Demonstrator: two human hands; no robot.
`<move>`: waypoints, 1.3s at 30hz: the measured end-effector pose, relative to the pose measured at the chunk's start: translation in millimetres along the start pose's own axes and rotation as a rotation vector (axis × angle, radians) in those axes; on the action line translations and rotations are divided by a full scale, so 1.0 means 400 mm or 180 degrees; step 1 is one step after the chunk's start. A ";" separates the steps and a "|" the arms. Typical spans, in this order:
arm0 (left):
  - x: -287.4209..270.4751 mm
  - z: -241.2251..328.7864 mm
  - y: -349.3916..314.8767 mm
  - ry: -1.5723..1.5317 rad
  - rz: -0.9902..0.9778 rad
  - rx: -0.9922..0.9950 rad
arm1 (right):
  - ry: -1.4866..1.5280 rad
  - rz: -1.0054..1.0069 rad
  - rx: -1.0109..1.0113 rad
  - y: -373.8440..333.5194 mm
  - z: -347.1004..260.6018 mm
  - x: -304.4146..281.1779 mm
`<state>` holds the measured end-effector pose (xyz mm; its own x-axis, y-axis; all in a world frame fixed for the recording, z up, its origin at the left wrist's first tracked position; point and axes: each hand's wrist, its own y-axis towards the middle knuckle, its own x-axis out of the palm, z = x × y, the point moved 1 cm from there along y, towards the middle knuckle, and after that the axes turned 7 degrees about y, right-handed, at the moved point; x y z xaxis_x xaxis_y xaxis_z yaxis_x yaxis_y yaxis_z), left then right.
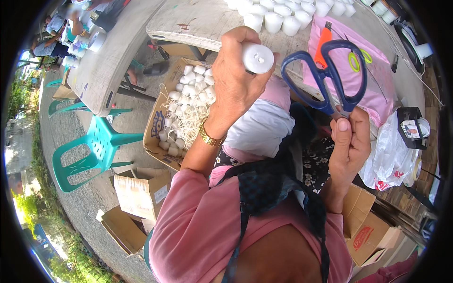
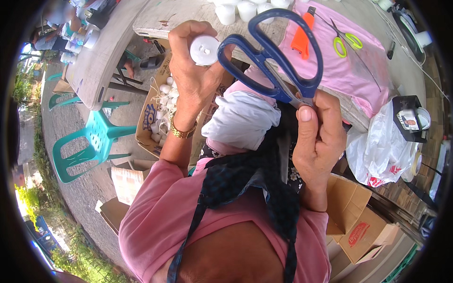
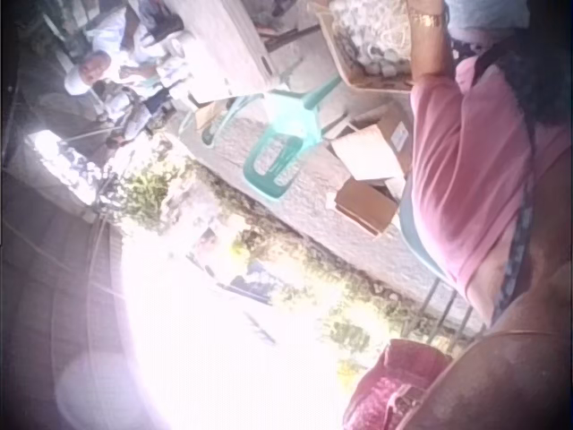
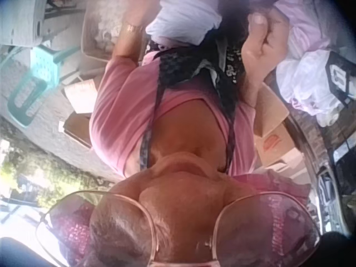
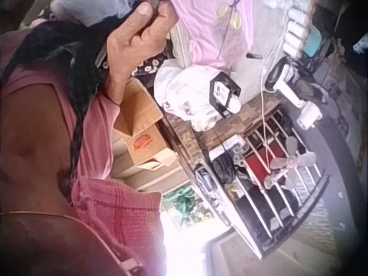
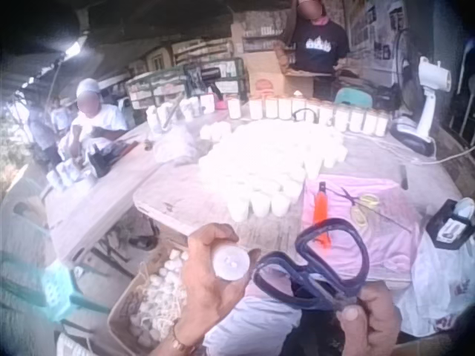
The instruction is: The person inserts wicks into white cylindrical candle bodies, trims the wicks with a utility knife, and uses scissors to cut the wick ends. Finished candles are placed on a table alongside many others.
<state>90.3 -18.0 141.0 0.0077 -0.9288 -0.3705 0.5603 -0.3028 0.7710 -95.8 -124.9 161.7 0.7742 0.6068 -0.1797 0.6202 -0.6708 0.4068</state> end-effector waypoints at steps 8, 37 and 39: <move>0.002 -0.006 0.004 -0.0005 0.0236 0.0394 | -0.0643 0.0224 -0.0730 0.007 -0.036 0.006; 0.006 -0.003 -0.009 0.0252 0.0147 0.0144 | -0.1853 -0.0050 -0.2012 0.022 -0.058 0.015; 0.013 -0.006 -0.004 0.0201 0.0222 0.0179 | -0.1714 0.0238 -0.2100 0.019 -0.067 0.006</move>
<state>91.4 -21.9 136.5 0.0983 -0.9332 -0.3455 0.5091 -0.2512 0.8232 -92.7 -117.3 188.3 0.8682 0.1734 -0.4649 0.4940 -0.2141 0.8427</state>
